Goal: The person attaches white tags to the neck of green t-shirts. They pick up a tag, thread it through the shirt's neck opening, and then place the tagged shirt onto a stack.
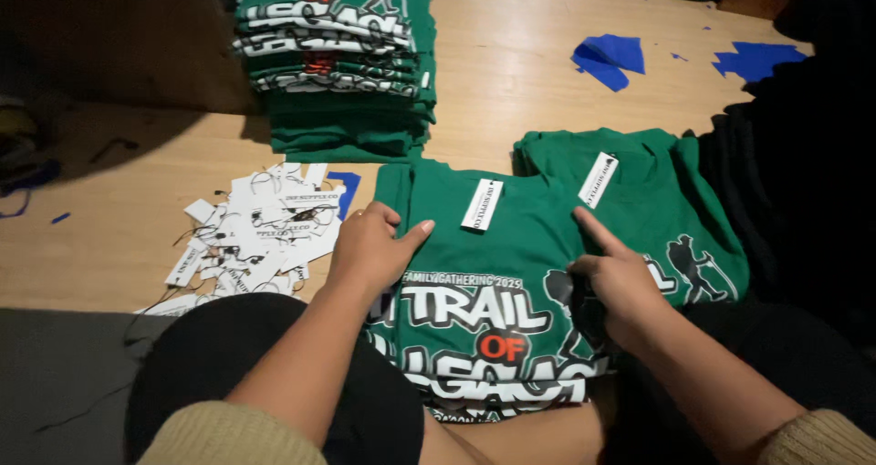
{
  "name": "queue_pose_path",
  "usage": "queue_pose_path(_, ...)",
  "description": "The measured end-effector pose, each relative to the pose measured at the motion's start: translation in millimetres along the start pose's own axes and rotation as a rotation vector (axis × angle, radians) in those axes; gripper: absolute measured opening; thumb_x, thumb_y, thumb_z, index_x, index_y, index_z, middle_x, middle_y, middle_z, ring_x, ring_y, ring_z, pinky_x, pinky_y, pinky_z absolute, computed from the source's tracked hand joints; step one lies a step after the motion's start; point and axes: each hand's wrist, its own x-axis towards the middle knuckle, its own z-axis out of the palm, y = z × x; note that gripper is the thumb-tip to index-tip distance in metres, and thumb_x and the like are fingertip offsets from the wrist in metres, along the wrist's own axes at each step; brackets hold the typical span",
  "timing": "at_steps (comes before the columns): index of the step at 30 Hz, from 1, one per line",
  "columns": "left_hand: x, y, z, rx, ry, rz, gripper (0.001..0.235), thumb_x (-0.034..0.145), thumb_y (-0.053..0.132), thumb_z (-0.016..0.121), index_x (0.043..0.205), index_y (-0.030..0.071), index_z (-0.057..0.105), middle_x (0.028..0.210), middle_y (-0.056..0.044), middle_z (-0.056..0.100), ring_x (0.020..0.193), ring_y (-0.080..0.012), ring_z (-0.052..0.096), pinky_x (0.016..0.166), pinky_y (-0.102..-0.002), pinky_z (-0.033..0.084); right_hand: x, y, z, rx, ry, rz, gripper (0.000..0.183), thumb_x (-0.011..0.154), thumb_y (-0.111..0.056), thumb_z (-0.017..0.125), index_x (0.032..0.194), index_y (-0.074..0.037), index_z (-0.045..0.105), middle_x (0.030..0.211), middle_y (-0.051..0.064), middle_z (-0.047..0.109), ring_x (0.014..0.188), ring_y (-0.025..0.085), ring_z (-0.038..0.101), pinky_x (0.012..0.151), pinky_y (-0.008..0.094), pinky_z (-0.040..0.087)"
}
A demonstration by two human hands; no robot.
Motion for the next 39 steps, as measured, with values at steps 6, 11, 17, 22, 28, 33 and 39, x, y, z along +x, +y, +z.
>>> queue_pose_path(6, 12.1, 0.5, 17.6, -0.02, -0.058, -0.031, 0.052, 0.085, 0.051, 0.075, 0.11, 0.006, 0.067, 0.106, -0.013, 0.072, 0.118, -0.0349, 0.067, 0.097, -0.051, 0.055, -12.9, -15.0, -6.8, 0.039, -0.038, 0.025, 0.071, 0.078, -0.009, 0.068, 0.14, -0.046, 0.064, 0.153, 0.022, 0.051, 0.136, 0.039, 0.053, 0.101, 0.043, 0.046)
queue_pose_path(11, 1.2, 21.6, 14.0, 0.001, 0.004, -0.051, 0.042, 0.095, 0.045, 0.063, 0.12, 0.012, 0.051, 0.117, -0.015, 0.07, 0.122, -0.0375, 0.063, 0.103, -0.052, 0.051, -8.2, -15.5, -11.2, 0.105, -0.08, 0.004, 0.062, 0.086, -0.014, 0.063, 0.142, -0.039, 0.063, 0.157, 0.026, 0.047, 0.146, 0.04, 0.043, 0.111, 0.045, 0.042)
queue_pose_path(17, 6.6, 10.3, 22.5, -0.027, 0.046, -0.093, 0.067, 0.086, 0.052, 0.076, 0.128, 0.008, 0.045, 0.116, -0.016, 0.069, 0.12, -0.0383, 0.065, 0.099, -0.055, 0.054, -14.3, -18.9, -13.1, 0.081, -0.087, -0.002, 0.058, 0.087, -0.014, 0.065, 0.14, -0.038, 0.065, 0.157, 0.022, 0.048, 0.148, 0.038, 0.042, 0.114, 0.046, 0.041)
queue_pose_path(22, -5.1, 29.7, 4.0, -0.074, -0.023, -0.173, 0.073, 0.086, 0.052, 0.074, 0.135, 0.008, 0.044, 0.118, -0.017, 0.074, 0.121, -0.0365, 0.067, 0.098, -0.053, 0.054, -6.9, -10.7, -14.9, 0.002, -0.109, -0.009, 0.06, 0.089, -0.016, 0.064, 0.142, -0.045, 0.062, 0.158, 0.019, 0.048, 0.15, 0.038, 0.039, 0.118, 0.048, 0.036)
queue_pose_path(28, -27.7, 52.8, -14.5, -0.153, -0.171, 0.01, 0.044, 0.101, 0.037, 0.052, 0.144, 0.033, 0.043, 0.143, -0.031, 0.056, 0.135, -0.0513, 0.051, 0.114, -0.059, 0.04, 22.3, 12.2, -18.2, -0.106, -0.137, -0.133, 0.064, 0.091, -0.013, 0.064, 0.15, -0.036, 0.054, 0.157, 0.02, 0.048, 0.151, 0.04, 0.036, 0.12, 0.05, 0.033)
queue_pose_path(33, 1.4, 14.8, 10.3, -0.043, -0.121, 0.222, 0.043, 0.097, 0.029, 0.059, 0.14, 0.028, 0.061, 0.14, -0.017, 0.063, 0.138, -0.0395, 0.052, 0.115, -0.052, 0.042, 6.7, -8.7, -26.0, -0.301, -0.161, -0.203, 0.068, 0.092, -0.016, 0.064, 0.147, -0.053, 0.051, 0.154, 0.001, 0.055, 0.148, 0.028, 0.042, 0.123, 0.046, 0.034)
queue_pose_path(39, -20.9, 64.3, -15.7, -0.156, -0.021, 0.342, 0.051, 0.098, 0.015, 0.053, 0.149, 0.02, 0.055, 0.143, -0.026, 0.058, 0.138, -0.0499, 0.046, 0.114, -0.06, 0.037, 52.8, 0.9, -52.0, -0.131, -0.154, -0.462, 0.071, 0.089, 0.001, 0.062, 0.151, -0.032, 0.051, 0.152, 0.012, 0.053, 0.146, 0.034, 0.04, 0.121, 0.052, 0.033)
